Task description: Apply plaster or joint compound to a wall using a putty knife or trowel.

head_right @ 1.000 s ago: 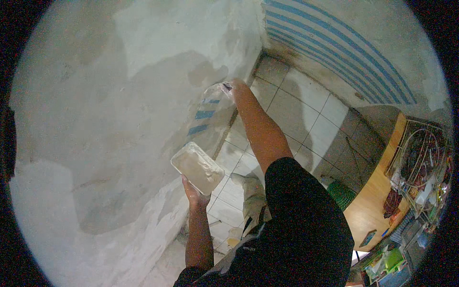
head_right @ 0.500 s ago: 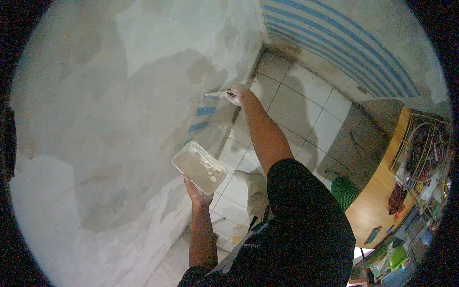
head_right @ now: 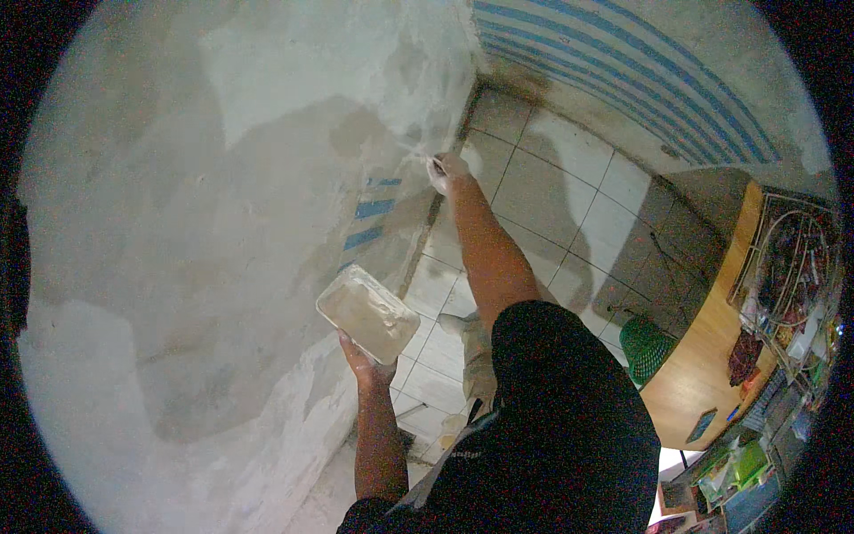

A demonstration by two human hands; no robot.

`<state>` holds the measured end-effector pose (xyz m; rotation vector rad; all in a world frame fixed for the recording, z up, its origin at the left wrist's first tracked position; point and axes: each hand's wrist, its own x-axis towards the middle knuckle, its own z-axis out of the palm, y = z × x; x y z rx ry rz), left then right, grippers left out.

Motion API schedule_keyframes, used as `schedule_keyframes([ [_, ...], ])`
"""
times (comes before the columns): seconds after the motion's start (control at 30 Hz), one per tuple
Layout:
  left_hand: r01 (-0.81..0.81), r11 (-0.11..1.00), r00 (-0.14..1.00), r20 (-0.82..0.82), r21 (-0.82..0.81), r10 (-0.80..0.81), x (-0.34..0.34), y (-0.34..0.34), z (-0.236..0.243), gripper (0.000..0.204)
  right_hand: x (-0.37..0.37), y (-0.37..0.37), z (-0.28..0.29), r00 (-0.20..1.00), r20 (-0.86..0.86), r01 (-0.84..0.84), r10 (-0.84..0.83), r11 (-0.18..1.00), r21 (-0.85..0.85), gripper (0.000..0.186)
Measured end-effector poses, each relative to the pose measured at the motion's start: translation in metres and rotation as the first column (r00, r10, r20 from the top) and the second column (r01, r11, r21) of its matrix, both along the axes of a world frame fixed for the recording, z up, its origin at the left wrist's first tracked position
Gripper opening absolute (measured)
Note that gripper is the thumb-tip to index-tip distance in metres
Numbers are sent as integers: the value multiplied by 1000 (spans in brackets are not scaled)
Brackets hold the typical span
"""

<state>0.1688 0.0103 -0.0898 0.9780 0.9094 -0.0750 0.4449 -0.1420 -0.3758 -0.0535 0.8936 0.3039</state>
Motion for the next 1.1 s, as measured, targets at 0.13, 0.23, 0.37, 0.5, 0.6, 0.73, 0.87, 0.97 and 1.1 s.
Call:
schedule_keyframes([
  [0.13,27,999,999,26,-38,-26,4,-8,-4,68,-25,-47,27,974,34,-208,225,942,-264,20],
  [0.23,-27,1000,1000,6,-6,27,-3,1,3,64,-38,-29,23,885,203,-276,419,823,-496,18],
  [0.37,90,980,996,16,-176,-89,22,-48,-30,63,-13,-114,-73,907,76,-210,413,602,-770,11],
  [0.5,-18,999,994,-112,-42,14,9,-15,-13,66,-44,-10,-36,974,189,-14,124,869,-495,18],
  [0.6,-8,1000,995,-101,-23,6,0,5,-2,70,-39,40,-12,967,118,-98,224,760,-642,19],
  [0.73,100,977,989,-87,-187,-118,26,-50,-30,72,19,-70,-123,893,-142,-265,428,245,-932,20],
  [0.87,85,996,993,-74,-30,-87,8,-9,-5,73,-6,47,-48,986,167,85,-25,927,-364,17],
  [0.97,75,994,995,-66,-84,-80,11,-18,-15,73,19,15,-26,855,119,-182,505,506,-843,20],
  [1.1,26,995,996,-87,-98,-34,4,-4,-16,70,3,29,35,897,208,-118,390,665,-737,23],
])
